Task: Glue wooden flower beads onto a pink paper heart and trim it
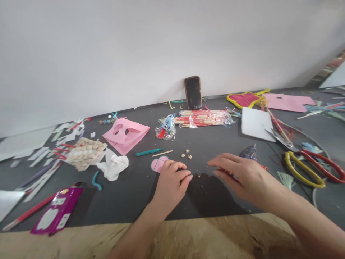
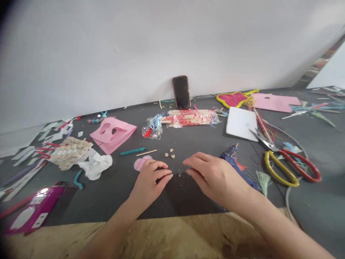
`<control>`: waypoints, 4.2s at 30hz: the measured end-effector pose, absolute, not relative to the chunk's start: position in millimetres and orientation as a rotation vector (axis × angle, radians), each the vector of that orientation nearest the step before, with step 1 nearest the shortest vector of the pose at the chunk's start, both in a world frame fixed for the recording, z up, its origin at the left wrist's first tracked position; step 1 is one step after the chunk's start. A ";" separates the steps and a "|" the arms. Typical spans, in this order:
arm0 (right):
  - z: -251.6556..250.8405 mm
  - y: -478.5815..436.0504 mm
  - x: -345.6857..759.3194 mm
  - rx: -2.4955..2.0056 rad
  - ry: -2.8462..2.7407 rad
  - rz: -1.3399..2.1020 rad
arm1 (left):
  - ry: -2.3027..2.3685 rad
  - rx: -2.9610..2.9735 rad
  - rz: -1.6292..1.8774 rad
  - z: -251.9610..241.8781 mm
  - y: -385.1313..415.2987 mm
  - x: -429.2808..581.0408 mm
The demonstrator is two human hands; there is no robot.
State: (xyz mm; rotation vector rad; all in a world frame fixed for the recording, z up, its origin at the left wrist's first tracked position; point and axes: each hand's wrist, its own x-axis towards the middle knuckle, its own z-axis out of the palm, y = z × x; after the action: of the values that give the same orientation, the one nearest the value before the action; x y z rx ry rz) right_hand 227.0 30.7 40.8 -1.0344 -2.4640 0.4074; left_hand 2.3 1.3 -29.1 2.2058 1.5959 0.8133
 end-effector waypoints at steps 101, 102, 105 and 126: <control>-3.2 9.1 229.8 -0.737 -1.576 1.661 | 0.768 0.573 1.298 -16.6 11.8 6.5; -3.0 9.0 229.3 -0.737 -1.566 1.654 | 0.760 0.566 1.296 -16.5 11.5 6.9; -2.0 9.3 227.6 -0.728 -1.551 1.635 | 0.741 0.556 1.292 -16.4 11.2 7.1; 1.4 11.7 225.1 -0.722 -1.636 1.575 | 0.763 0.544 1.299 -16.1 11.0 8.4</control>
State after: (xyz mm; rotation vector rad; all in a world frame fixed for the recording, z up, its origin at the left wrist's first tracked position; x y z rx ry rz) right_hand 225.1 11.7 1.4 -0.7218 -1.6359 1.5752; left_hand 8.4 11.0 -16.1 0.5440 0.7626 1.2989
